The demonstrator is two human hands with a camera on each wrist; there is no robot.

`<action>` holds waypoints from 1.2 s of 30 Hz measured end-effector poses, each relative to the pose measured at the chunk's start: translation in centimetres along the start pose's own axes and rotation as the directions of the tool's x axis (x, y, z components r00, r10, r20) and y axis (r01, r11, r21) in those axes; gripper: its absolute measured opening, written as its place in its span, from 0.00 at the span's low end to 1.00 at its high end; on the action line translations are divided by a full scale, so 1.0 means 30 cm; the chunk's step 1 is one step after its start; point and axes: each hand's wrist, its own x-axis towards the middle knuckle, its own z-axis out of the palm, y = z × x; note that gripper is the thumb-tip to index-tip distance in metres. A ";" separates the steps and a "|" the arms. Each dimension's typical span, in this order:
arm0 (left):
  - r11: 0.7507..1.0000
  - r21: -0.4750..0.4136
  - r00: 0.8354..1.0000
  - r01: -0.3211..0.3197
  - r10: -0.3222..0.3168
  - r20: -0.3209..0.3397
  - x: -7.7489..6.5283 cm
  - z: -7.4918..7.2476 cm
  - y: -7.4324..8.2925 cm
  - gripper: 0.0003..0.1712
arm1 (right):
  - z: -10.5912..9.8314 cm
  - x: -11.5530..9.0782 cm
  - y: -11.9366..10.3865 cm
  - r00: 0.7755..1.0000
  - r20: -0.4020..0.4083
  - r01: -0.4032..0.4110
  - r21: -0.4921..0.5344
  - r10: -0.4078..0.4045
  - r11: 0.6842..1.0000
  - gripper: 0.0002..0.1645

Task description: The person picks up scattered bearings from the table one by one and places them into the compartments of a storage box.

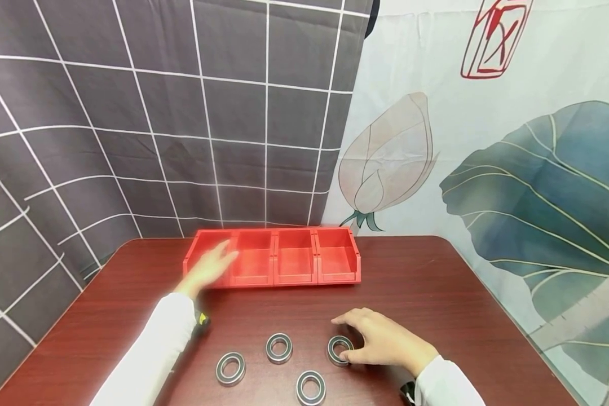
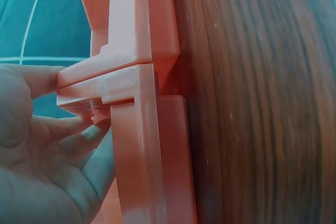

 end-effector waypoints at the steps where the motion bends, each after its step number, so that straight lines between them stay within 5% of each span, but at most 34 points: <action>1: 1.000 0.003 1.000 -0.002 0.002 0.000 0.004 0.004 0.002 0.44 | 0.002 0.000 -0.002 1.000 0.000 0.006 -0.003 -0.006 1.000 0.31; 16: 1.000 -0.001 1.000 -0.003 0.003 0.008 0.032 0.043 0.035 0.43 | 0.018 -0.002 -0.022 0.998 0.053 0.036 0.011 -0.037 0.999 0.37; 36: 1.000 -0.016 1.000 -0.021 0.021 0.001 0.041 0.069 0.047 0.42 | 0.028 0.000 -0.038 0.991 0.029 0.133 0.030 -0.134 0.991 0.30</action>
